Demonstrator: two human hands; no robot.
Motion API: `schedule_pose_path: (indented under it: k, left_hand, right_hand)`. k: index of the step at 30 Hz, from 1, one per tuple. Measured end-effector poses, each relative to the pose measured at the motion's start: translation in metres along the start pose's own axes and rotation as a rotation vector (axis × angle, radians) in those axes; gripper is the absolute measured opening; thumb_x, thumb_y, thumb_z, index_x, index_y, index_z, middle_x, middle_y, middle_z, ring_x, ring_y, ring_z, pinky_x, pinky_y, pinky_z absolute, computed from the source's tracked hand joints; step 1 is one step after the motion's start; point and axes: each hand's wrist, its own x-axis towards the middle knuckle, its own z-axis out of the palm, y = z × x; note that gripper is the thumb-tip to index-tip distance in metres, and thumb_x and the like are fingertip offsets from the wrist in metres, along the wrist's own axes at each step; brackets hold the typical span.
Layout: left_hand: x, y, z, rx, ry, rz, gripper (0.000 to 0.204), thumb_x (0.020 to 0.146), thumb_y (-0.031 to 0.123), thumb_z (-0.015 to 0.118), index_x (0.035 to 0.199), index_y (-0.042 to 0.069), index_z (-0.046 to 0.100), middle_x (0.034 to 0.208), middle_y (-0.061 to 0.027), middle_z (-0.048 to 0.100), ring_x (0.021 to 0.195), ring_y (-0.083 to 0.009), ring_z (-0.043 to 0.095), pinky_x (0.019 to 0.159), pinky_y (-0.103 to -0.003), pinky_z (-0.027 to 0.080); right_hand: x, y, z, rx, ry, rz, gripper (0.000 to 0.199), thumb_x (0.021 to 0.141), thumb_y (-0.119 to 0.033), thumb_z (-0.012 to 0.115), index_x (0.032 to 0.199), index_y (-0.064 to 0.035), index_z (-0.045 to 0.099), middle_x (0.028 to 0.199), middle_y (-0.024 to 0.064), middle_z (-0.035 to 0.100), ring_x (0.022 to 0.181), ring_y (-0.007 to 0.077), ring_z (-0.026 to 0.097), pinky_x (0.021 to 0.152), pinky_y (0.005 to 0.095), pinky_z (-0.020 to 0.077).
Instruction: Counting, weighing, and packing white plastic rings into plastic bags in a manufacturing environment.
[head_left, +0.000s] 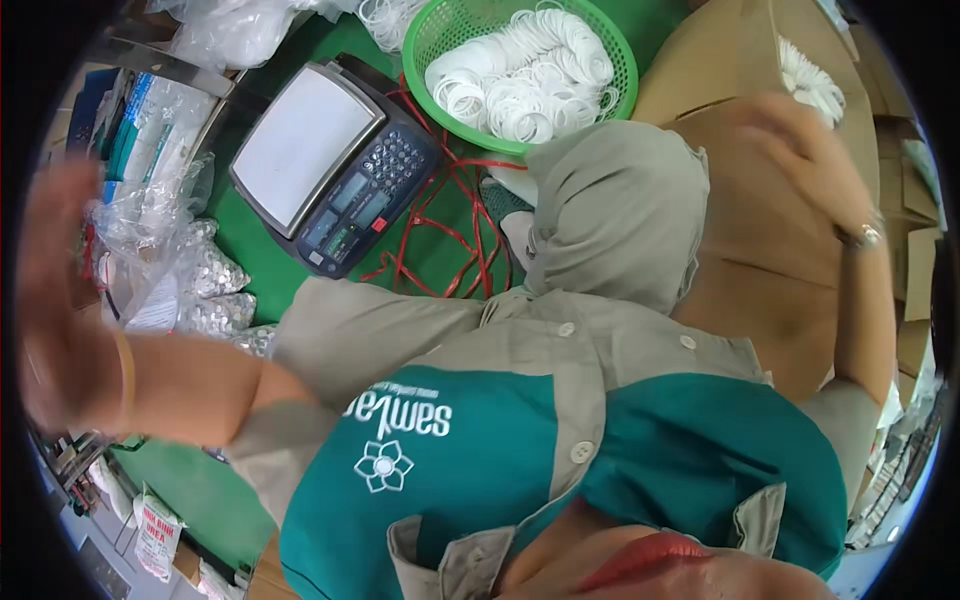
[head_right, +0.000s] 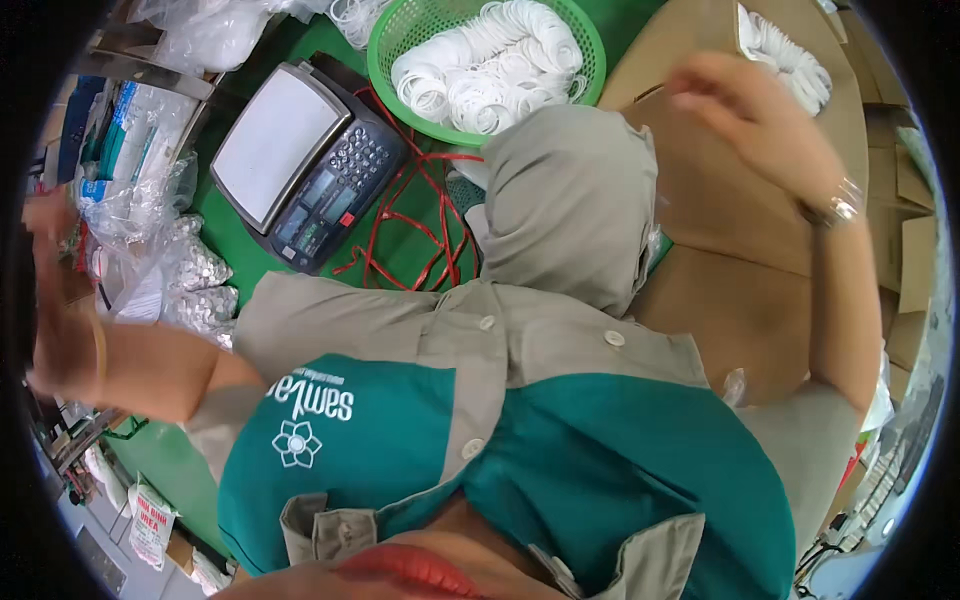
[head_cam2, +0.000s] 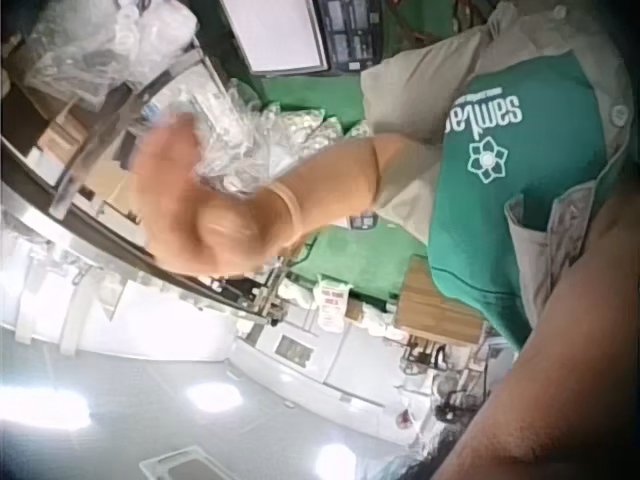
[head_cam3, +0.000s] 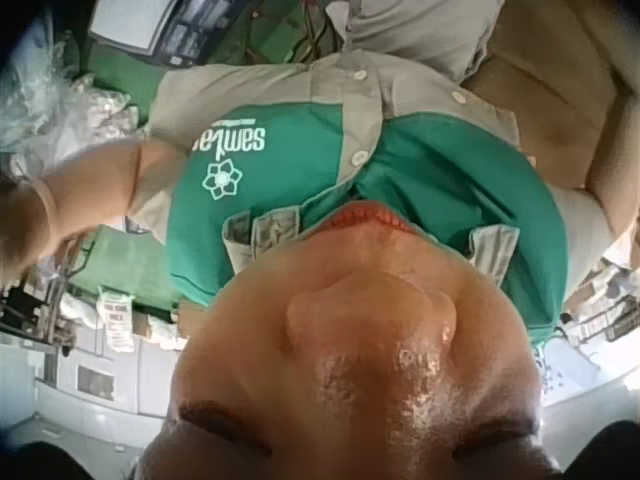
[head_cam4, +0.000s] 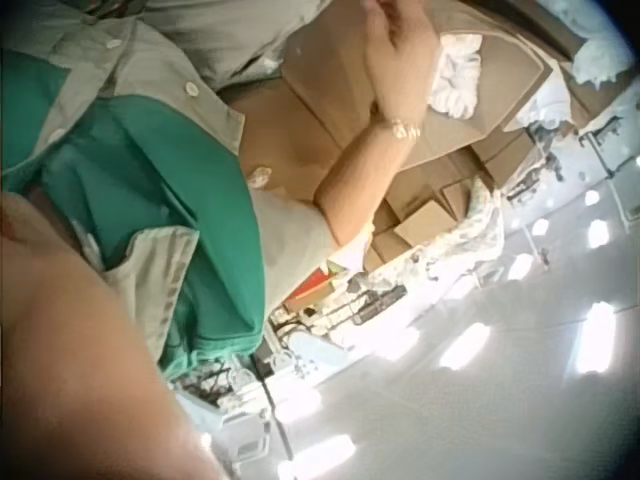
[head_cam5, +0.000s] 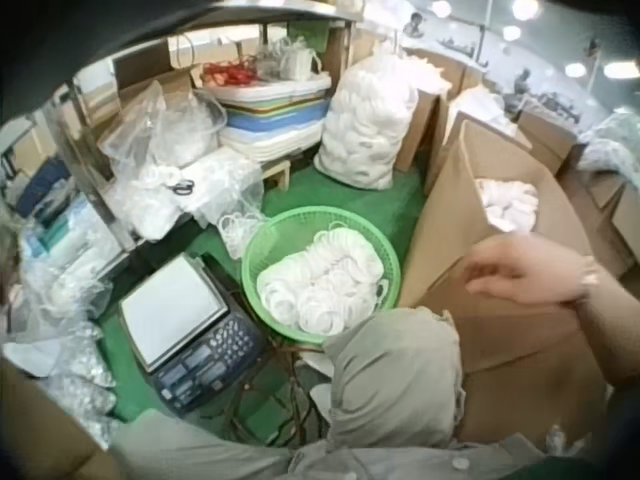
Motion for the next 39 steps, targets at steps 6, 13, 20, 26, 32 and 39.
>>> schedule_pose_path:
  k: [6,13,20,26,32,39]
  left_hand:
    - [-0.026,0.044,0.062,-0.165,0.322,0.135,0.030,0.079,0.035,0.059,0.072,0.006,0.058,0.067,-0.0064,0.058,0.059,-0.0163,0.055,0.059,-0.032,0.043]
    - [-0.002,0.112,0.089,-0.404,0.249,0.196,0.031,0.083,0.032,0.052,0.065,0.007,0.055,0.062,-0.0062,0.057,0.055,-0.0169,0.056,0.057,-0.030,0.047]
    - [0.009,0.173,0.119,-0.384,0.306,0.073,0.029,0.084,0.030,0.050,0.064,0.008,0.053,0.061,-0.0077,0.057,0.056,-0.0178,0.058,0.058,-0.030,0.050]
    - [-0.048,0.082,0.099,-0.299,0.248,-0.438,0.041,0.073,0.047,0.062,0.074,0.007,0.056,0.066,-0.0084,0.056,0.055,-0.0196,0.050,0.056,-0.035,0.038]
    - [-0.007,0.015,0.109,-0.230,0.295,-0.869,0.032,0.079,0.026,0.057,0.088,-0.005,0.053,0.082,-0.0121,0.056,0.076,-0.0201,0.053,0.073,-0.031,0.041]
    - [0.051,-0.049,0.183,-0.567,0.300,-0.859,0.027,0.088,0.018,0.048,0.109,0.001,0.050,0.085,-0.0058,0.058,0.079,-0.0113,0.053,0.073,-0.024,0.042]
  right_hand:
    - [0.012,0.155,0.168,0.018,-0.705,0.218,0.021,0.077,-0.018,0.052,0.088,-0.0020,0.060,0.081,0.0142,0.062,0.077,0.0280,0.059,0.071,0.0359,0.0458]
    - [-0.020,0.176,0.320,0.108,-0.555,0.501,0.047,0.069,-0.050,0.062,0.083,-0.0054,0.059,0.092,0.0128,0.061,0.087,0.0275,0.058,0.072,0.0395,0.0467]
    - [-0.052,0.204,0.417,0.441,-0.047,0.592,0.011,0.072,-0.016,0.054,0.076,-0.0059,0.051,0.081,0.0141,0.055,0.079,0.0301,0.053,0.067,0.0370,0.0432]
    - [-0.068,0.197,0.383,0.036,-0.364,0.511,0.029,0.071,-0.033,0.064,0.086,-0.0124,0.051,0.102,0.0097,0.049,0.095,0.0289,0.049,0.077,0.0414,0.0436]
    - [-0.050,0.227,0.356,1.002,-0.037,0.508,0.013,0.084,-0.017,0.052,0.079,-0.0073,0.058,0.072,-0.0013,0.056,0.077,0.0096,0.051,0.067,0.0266,0.0415]
    - [0.022,0.110,0.110,1.010,0.001,-0.021,0.013,0.087,-0.016,0.046,0.085,-0.0055,0.053,0.078,-0.0051,0.051,0.073,0.0036,0.044,0.066,0.0182,0.0362]
